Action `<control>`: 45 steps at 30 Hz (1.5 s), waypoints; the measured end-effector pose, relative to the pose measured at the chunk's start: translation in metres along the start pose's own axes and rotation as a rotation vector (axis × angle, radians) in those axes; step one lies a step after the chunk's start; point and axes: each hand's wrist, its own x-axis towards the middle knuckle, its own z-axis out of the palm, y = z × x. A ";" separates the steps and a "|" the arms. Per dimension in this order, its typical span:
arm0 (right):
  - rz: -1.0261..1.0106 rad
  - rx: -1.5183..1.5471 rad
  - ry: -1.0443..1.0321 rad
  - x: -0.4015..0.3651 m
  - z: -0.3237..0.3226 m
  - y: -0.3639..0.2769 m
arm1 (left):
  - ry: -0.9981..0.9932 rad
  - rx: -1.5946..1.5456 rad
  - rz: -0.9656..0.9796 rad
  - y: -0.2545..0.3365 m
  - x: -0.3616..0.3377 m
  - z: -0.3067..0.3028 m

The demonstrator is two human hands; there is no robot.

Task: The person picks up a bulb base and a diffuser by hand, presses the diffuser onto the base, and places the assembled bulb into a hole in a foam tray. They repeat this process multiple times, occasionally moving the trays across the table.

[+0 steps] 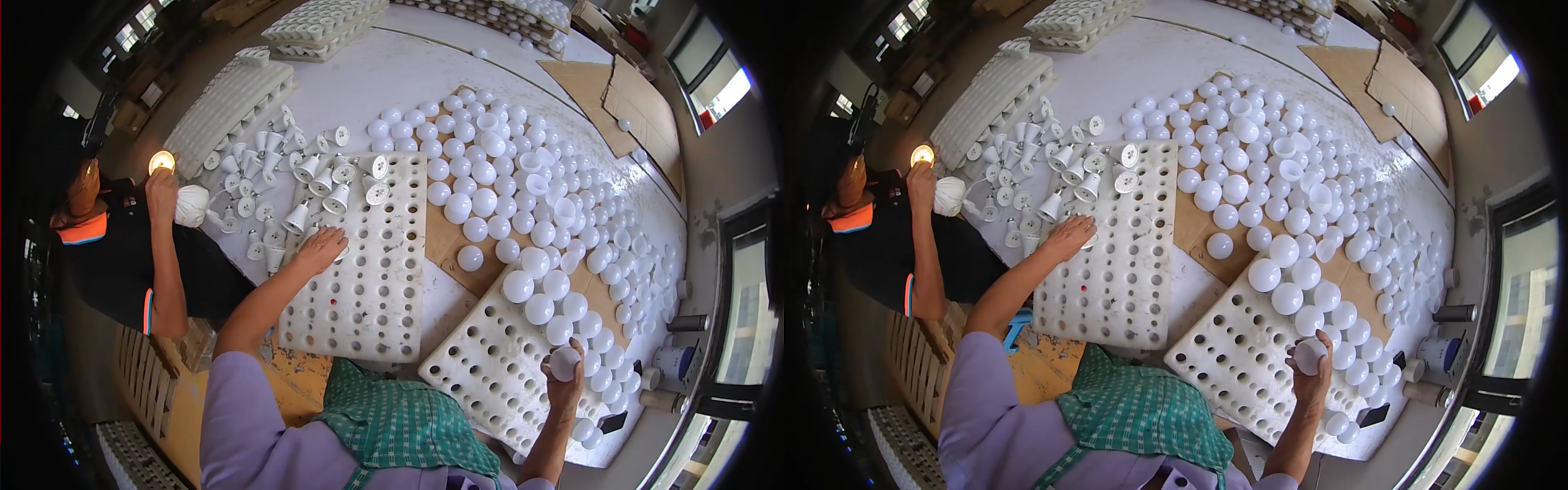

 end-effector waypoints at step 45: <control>-0.119 -0.673 -0.363 -0.059 0.110 0.055 | -0.282 -1.414 0.424 0.242 -0.059 -0.113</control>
